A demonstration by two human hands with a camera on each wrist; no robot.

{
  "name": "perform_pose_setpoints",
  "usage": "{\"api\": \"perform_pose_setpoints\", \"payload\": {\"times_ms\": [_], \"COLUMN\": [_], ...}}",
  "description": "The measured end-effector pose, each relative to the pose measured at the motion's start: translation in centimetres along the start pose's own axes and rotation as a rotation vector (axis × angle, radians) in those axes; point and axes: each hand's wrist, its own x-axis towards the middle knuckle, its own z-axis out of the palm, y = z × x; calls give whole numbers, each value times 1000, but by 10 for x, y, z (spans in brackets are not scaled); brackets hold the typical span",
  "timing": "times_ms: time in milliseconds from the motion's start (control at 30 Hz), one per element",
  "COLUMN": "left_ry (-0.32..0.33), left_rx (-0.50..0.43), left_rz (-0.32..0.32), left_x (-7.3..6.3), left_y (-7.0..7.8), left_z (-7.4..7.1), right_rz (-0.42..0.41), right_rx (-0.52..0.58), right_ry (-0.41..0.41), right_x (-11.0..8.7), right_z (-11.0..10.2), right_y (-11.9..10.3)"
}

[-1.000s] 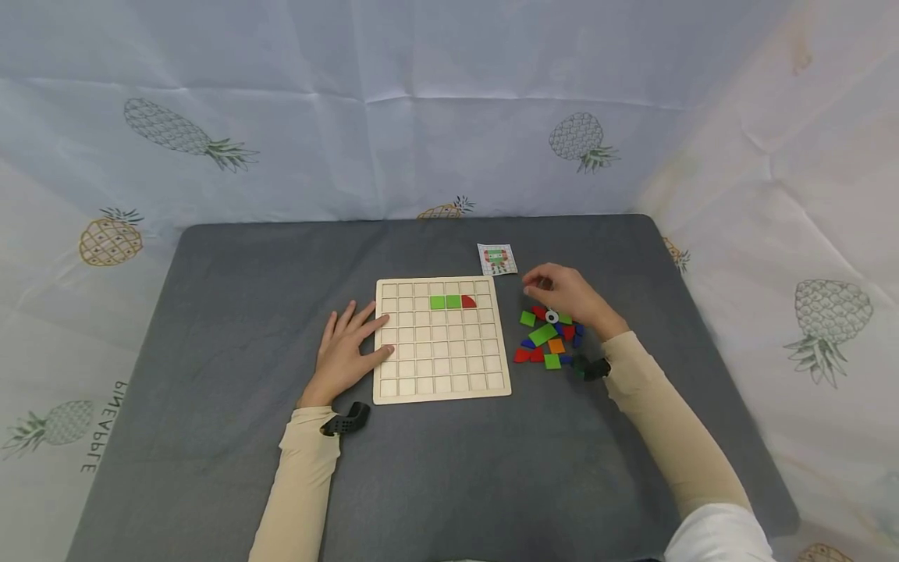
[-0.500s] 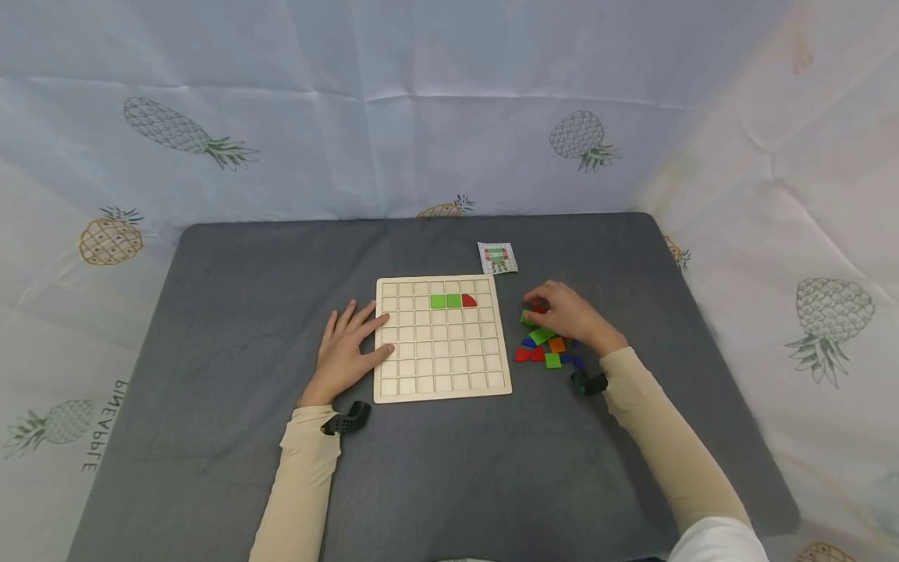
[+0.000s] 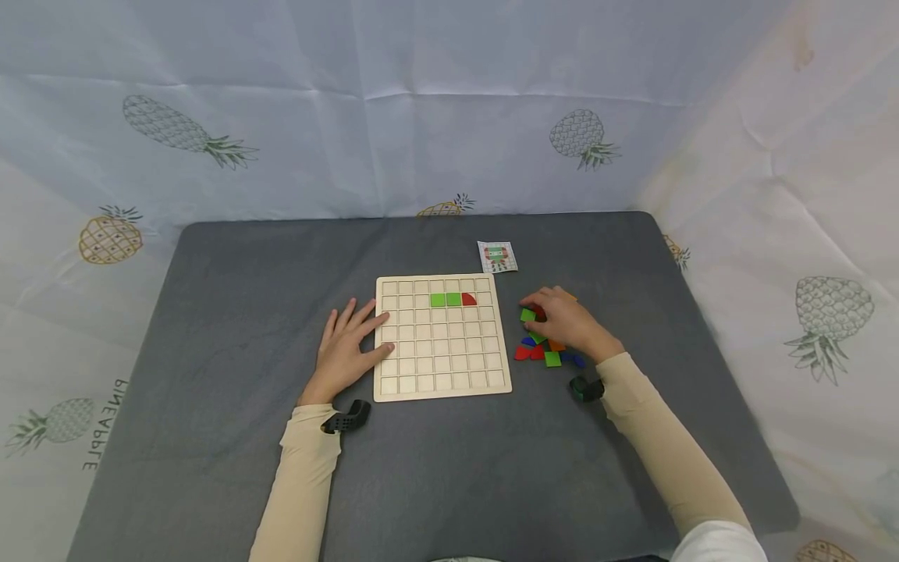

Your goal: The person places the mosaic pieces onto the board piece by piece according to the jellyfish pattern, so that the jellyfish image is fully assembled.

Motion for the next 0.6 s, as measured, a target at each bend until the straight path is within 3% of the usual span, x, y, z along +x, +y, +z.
{"api": "perform_pose_setpoints", "payload": {"times_ms": [333, 600], "left_ry": [2, 3], "left_rx": [0, -7], "left_rz": [7, 8], "left_x": [0, 1], "left_y": [0, -1], "left_z": [0, 0], "right_rz": [11, -16], "right_rx": [-64, 2], "right_ry": [18, 23], "right_x": [1, 9], "right_z": [3, -4], "right_y": [0, -4]}}
